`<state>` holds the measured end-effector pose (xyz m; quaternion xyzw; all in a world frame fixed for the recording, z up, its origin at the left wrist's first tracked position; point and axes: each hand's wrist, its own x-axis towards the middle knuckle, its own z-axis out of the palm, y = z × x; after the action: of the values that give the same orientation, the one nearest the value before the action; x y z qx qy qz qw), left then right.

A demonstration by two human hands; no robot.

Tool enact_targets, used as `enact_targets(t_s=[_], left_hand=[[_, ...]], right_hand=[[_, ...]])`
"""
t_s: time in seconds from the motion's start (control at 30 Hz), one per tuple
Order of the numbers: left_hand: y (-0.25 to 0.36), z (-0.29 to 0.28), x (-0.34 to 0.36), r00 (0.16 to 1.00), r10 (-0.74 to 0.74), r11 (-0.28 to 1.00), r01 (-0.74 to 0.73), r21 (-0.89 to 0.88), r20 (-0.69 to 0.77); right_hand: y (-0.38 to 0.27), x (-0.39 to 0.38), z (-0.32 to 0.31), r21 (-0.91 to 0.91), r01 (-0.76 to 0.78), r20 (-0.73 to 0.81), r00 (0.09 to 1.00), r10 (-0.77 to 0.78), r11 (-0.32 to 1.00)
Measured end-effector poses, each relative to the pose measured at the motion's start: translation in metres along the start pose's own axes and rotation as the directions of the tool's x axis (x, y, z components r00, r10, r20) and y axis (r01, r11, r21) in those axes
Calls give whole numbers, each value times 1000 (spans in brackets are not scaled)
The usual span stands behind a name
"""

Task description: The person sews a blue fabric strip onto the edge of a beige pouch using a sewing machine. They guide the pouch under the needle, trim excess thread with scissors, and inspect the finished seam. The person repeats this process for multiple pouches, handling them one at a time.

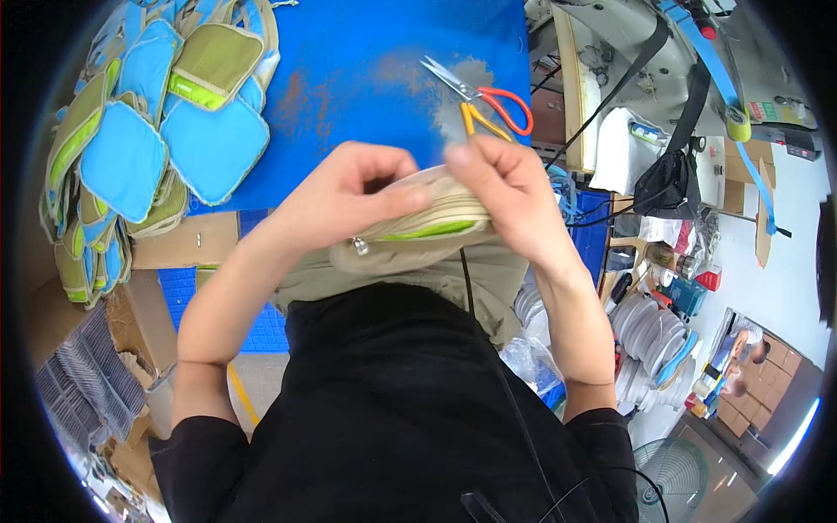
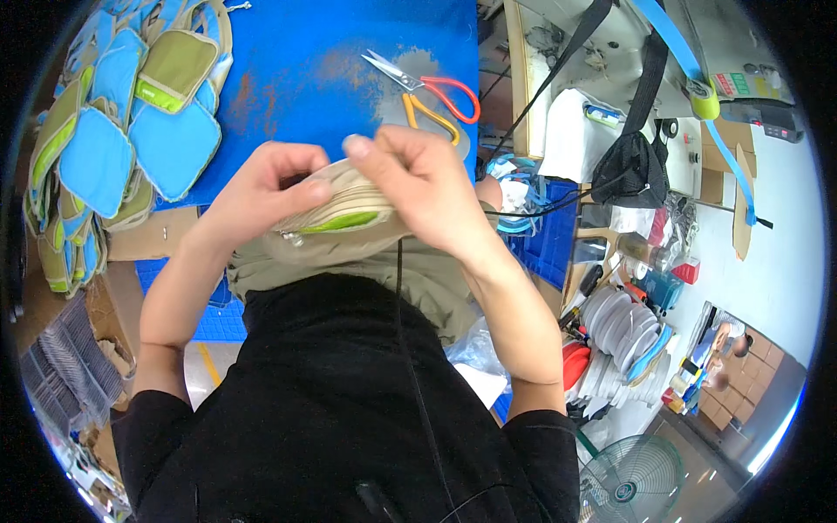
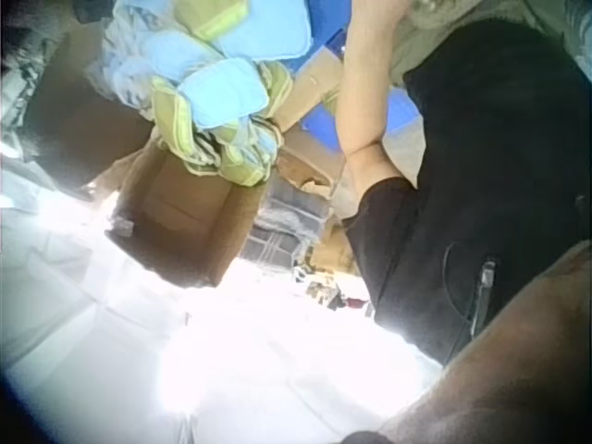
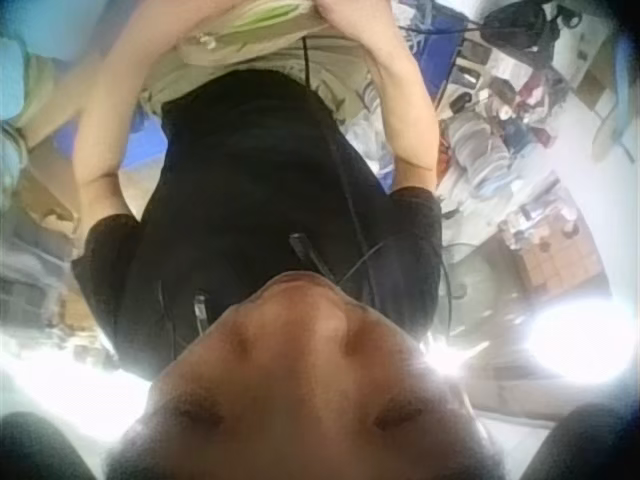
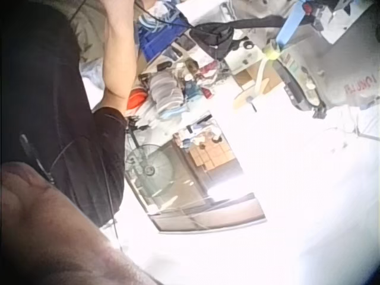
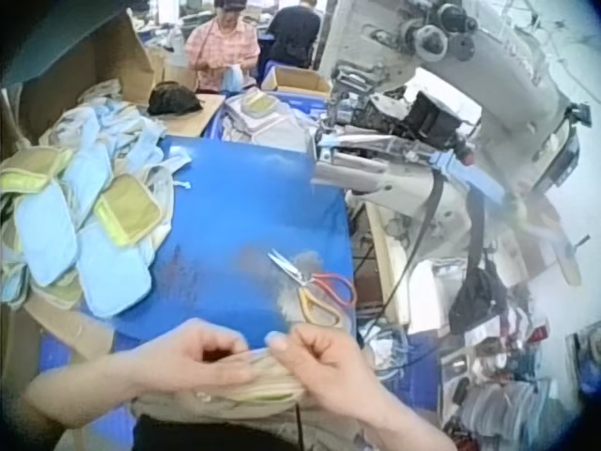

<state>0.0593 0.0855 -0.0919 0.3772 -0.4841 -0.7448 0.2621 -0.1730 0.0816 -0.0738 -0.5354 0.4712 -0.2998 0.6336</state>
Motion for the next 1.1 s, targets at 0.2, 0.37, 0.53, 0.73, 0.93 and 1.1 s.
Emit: enact_targets(t_s=[0.2,0.37,0.53,0.73,0.93,1.1], left_hand=[[-53,-16,-27,899,333,856,-163,491,-283],[-83,2,-24,924,29,994,12,105,-380],[-106,-9,-34,940,-185,982,188,-19,-288],[-111,-11,-38,964,-105,840,-45,-541,-243],[-70,9,-44,985,10,539,-149,-829,-171],[-47,28,-46,995,9,607,-82,-791,-96]], right_hand=[[7,-10,-2,599,31,-234,962,138,800],[26,-14,0,718,79,-279,943,183,692],[32,-16,-2,743,108,-287,943,170,661],[16,-18,6,725,56,-325,907,268,687],[101,-12,-31,977,-2,-66,949,308,214],[106,-11,-45,962,13,-95,952,290,272]])
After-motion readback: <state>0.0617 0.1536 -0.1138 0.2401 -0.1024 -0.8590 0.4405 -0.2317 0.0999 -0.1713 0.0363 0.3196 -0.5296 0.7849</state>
